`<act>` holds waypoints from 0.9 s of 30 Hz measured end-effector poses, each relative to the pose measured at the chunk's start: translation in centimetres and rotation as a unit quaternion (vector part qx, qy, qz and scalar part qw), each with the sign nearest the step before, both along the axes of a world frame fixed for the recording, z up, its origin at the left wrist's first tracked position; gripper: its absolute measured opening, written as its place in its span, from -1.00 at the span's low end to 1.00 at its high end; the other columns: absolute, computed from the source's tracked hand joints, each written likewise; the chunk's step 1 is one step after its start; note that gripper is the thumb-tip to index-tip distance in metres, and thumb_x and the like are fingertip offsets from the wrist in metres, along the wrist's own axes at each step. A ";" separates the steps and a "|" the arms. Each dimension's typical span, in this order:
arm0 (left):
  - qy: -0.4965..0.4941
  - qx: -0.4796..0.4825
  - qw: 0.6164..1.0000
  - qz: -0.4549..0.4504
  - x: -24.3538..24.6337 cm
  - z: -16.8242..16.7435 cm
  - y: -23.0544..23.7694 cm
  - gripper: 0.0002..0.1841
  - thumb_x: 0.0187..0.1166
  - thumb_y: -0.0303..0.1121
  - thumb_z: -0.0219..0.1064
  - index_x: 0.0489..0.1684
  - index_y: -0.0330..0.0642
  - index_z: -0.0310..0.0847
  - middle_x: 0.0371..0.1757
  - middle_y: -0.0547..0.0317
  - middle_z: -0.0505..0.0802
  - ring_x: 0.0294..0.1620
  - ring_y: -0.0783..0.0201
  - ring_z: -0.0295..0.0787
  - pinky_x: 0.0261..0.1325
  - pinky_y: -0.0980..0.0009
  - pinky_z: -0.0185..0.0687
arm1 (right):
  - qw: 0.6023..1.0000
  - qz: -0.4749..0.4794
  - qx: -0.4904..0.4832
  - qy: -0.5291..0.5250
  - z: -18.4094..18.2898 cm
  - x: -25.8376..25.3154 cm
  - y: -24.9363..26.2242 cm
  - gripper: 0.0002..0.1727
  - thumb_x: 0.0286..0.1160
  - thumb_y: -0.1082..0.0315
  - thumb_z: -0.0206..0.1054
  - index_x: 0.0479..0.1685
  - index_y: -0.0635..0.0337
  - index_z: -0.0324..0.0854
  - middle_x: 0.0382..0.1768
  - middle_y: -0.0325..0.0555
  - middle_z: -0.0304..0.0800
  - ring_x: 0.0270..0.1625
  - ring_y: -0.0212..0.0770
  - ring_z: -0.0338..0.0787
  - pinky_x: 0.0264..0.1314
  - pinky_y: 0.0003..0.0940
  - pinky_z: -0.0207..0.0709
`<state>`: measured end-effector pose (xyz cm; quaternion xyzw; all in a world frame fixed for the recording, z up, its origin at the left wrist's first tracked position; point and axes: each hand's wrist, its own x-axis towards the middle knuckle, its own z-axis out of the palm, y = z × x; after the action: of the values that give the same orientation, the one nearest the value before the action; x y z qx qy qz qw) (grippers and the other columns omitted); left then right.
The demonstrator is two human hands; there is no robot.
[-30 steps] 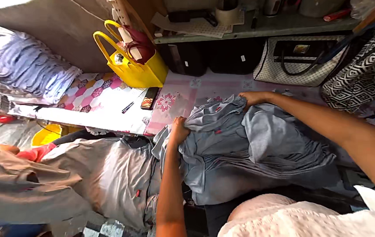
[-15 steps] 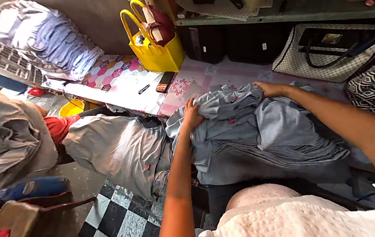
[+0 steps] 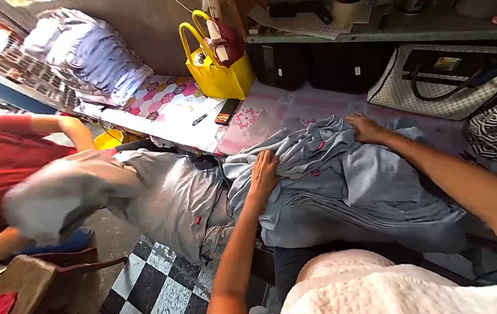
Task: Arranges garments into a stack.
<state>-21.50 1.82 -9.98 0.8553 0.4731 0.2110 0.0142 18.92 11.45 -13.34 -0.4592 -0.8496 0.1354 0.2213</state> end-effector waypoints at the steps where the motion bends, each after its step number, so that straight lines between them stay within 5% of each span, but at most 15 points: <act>1: -0.015 0.025 1.000 -0.005 0.1 -1.0 -2.0 -0.70 0.12 -0.56 0.51 -0.13 -0.38 0.80 -0.02 -0.23 0.82 0.12 -0.22 0.78 0.18 -0.10 0.71 | 0.998 0.024 0.057 -0.006 0.5 0.3 -1.7 -0.53 0.09 0.55 0.55 0.06 0.64 0.69 0.31 0.51 0.68 0.52 0.45 0.56 0.68 0.28 0.27; 3: -0.051 0.069 0.996 0.004 0.1 -2.6 -5.0 -0.77 0.15 -0.58 0.43 -0.22 -0.41 0.79 -0.12 -0.26 0.83 -0.03 -0.22 0.83 -0.03 -0.08 0.75 | 0.986 0.064 0.152 -0.034 2.6 0.4 -5.8 -0.65 0.27 0.58 0.42 0.03 0.65 0.68 0.34 0.56 0.66 0.53 0.49 0.57 0.65 0.26 0.36; 5: -0.104 0.076 0.991 0.030 -0.1 -3.7 -7.2 -0.73 0.16 -0.54 0.42 -0.18 -0.47 0.77 0.03 -0.40 0.82 0.06 -0.30 0.83 0.07 -0.12 0.74 | 0.958 0.101 0.264 -0.050 3.9 0.3 -10.0 -0.73 0.47 0.50 0.27 -0.02 0.55 0.73 0.17 0.44 0.79 0.32 0.39 0.76 0.44 0.19 0.57; 7: -0.172 0.035 0.983 0.055 -0.7 -4.6 -8.6 -0.54 0.20 -0.43 0.48 0.07 -0.56 0.65 0.27 -0.46 0.75 0.24 -0.31 0.77 0.25 -0.10 0.71 | 0.929 0.121 0.348 -0.035 3.9 0.2 -13.1 -0.74 0.66 0.35 0.21 -0.02 0.30 0.78 0.06 0.17 0.85 0.15 0.15 0.81 0.31 -0.02 0.61; 9: -0.207 -0.015 0.975 0.074 -1.2 -5.2 -9.2 -0.25 0.23 -0.34 0.53 0.43 -0.64 0.42 0.20 -0.42 0.78 0.21 -0.25 0.78 0.31 -0.08 0.67 | 0.922 0.138 0.361 -0.034 3.9 -0.2 -15.6 -0.76 0.74 0.35 0.19 -0.02 0.15 0.80 0.14 0.05 0.85 0.09 0.02 0.77 0.26 -0.16 0.58; 12: -0.148 -0.112 0.978 0.095 -1.0 -3.8 -9.3 -0.34 0.17 -0.36 0.56 0.38 -0.45 0.63 0.08 -0.30 0.86 0.15 -0.27 0.81 0.27 -0.25 0.62 | 0.953 0.130 0.270 -0.045 4.8 -0.7 -17.2 -0.70 0.68 0.46 0.19 0.20 0.00 0.76 0.29 0.04 0.82 0.08 0.03 0.82 0.20 -0.15 0.64; 15: -0.112 -0.093 0.986 0.085 -0.9 0.4 -9.4 -0.57 0.12 -0.41 0.55 0.00 -0.45 0.79 -0.03 -0.31 0.87 0.07 -0.29 0.82 0.18 -0.27 0.64 | 0.988 0.067 0.136 -0.036 7.4 -0.8 -17.0 -0.25 0.15 0.59 0.41 0.56 0.05 0.58 0.04 0.14 0.84 0.05 0.18 0.81 0.18 0.07 0.66; 16: -0.114 -0.059 0.989 0.071 -1.2 2.0 -9.3 -0.62 0.12 -0.38 0.51 -0.10 -0.45 0.80 -0.09 -0.29 0.86 0.02 -0.26 0.83 0.14 -0.22 0.66 | 0.993 0.040 0.105 -0.045 8.5 -0.7 -16.6 -0.16 -0.05 0.56 0.51 0.55 0.18 0.57 -0.06 0.18 0.83 0.02 0.22 0.80 0.17 0.12 0.64; 18: -0.118 0.008 0.992 0.035 -2.1 5.2 -8.6 -0.68 0.26 -0.26 0.39 -0.24 -0.38 0.82 -0.21 -0.17 0.85 -0.08 -0.16 0.79 0.09 -0.11 0.63 | 0.993 0.020 0.088 -0.076 10.5 -0.3 -15.5 -0.40 -0.30 0.41 0.66 -0.02 0.37 0.73 -0.21 0.18 0.80 -0.02 0.24 0.79 0.11 0.19 0.60; 20: -0.109 0.025 0.994 0.001 -2.8 7.7 -6.6 -0.68 0.32 -0.20 0.34 -0.29 -0.31 0.82 -0.24 -0.10 0.84 -0.06 -0.13 0.76 0.10 -0.10 0.58 | 0.990 0.051 0.092 -0.093 12.7 -0.1 -13.9 -0.59 -0.21 0.27 0.63 -0.38 0.37 0.68 -0.27 0.16 0.77 0.04 0.24 0.77 0.25 0.21 0.50; 22: -0.095 -0.026 0.995 -0.019 -3.4 8.9 -3.1 -0.71 0.17 -0.27 0.43 -0.28 -0.32 0.82 -0.14 -0.19 0.82 0.07 -0.24 0.72 0.15 -0.21 0.56 | 0.993 0.080 0.032 -0.076 13.9 0.1 -11.5 -0.58 -0.09 0.27 0.65 -0.30 0.41 0.71 -0.15 0.20 0.82 0.15 0.23 0.80 0.45 0.18 0.51; 25: -0.075 -0.211 0.975 -0.010 -3.1 7.1 4.7 -0.62 0.07 -0.60 0.61 -0.06 -0.44 0.78 0.44 -0.43 0.61 0.50 -0.40 0.47 0.46 -0.36 0.40 | 0.991 0.026 -0.129 -0.018 11.3 -0.4 -6.4 -0.60 -0.04 0.44 0.71 -0.18 0.45 0.74 -0.31 0.22 0.81 -0.18 0.19 0.83 -0.05 0.28 0.60; 27: -0.055 -0.272 0.961 -0.002 -2.1 3.7 9.4 -0.57 0.13 -0.63 0.62 0.06 -0.43 0.76 0.62 -0.43 0.48 0.58 -0.40 0.42 0.52 -0.35 0.37 | 0.971 -0.018 -0.234 -0.045 8.6 -1.2 -2.7 -0.57 0.10 0.37 0.72 -0.12 0.48 0.71 -0.24 0.29 0.79 -0.08 0.25 0.79 0.08 0.33 0.54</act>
<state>-23.57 11.24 -6.28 0.8074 0.5091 0.1209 0.2724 17.67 8.79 -4.72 -0.5190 -0.7948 0.3061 0.0719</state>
